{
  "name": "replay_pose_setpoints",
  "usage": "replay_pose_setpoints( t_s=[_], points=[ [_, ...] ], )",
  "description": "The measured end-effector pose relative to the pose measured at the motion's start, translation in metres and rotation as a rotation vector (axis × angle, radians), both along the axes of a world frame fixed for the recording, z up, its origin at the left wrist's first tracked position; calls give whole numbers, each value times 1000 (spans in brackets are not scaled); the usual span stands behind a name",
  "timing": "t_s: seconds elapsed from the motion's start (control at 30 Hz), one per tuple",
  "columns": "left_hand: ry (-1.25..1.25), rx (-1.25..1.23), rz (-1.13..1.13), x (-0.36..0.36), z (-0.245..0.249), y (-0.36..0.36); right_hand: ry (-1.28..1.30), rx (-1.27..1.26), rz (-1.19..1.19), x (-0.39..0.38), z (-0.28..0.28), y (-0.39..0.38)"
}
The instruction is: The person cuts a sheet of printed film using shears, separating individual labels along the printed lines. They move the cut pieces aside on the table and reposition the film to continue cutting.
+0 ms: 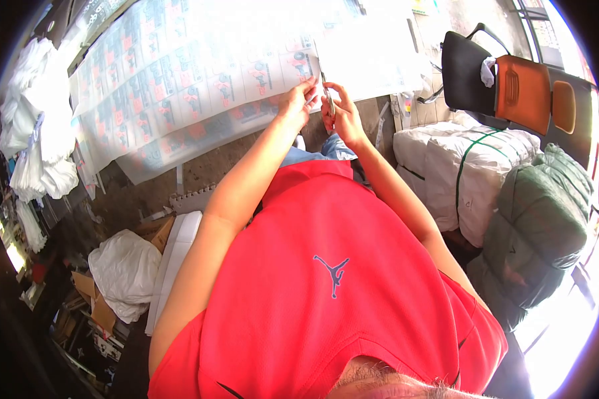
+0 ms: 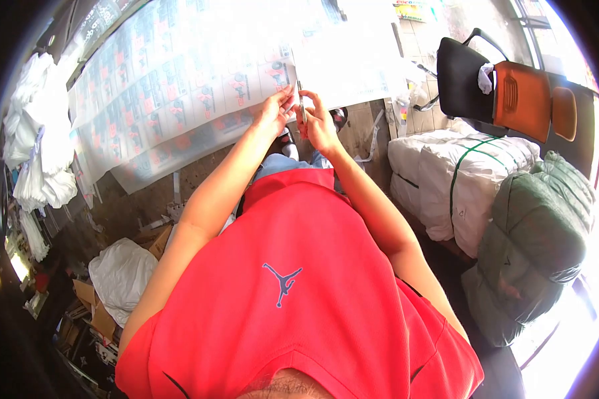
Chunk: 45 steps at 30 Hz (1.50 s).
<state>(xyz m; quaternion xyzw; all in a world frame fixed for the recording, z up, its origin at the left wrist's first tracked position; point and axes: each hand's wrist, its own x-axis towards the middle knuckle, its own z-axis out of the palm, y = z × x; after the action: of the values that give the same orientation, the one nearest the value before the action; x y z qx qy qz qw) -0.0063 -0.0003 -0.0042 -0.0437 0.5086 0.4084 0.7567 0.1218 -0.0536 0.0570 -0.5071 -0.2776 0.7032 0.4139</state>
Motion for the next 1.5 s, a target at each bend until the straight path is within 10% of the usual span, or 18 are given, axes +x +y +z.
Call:
replay_pose_setpoints(
  t_s=[1.5],
  points=[
    [110, -19, 32, -41, 32, -11, 42, -94, 4, -6, -5, 34]
  ],
)
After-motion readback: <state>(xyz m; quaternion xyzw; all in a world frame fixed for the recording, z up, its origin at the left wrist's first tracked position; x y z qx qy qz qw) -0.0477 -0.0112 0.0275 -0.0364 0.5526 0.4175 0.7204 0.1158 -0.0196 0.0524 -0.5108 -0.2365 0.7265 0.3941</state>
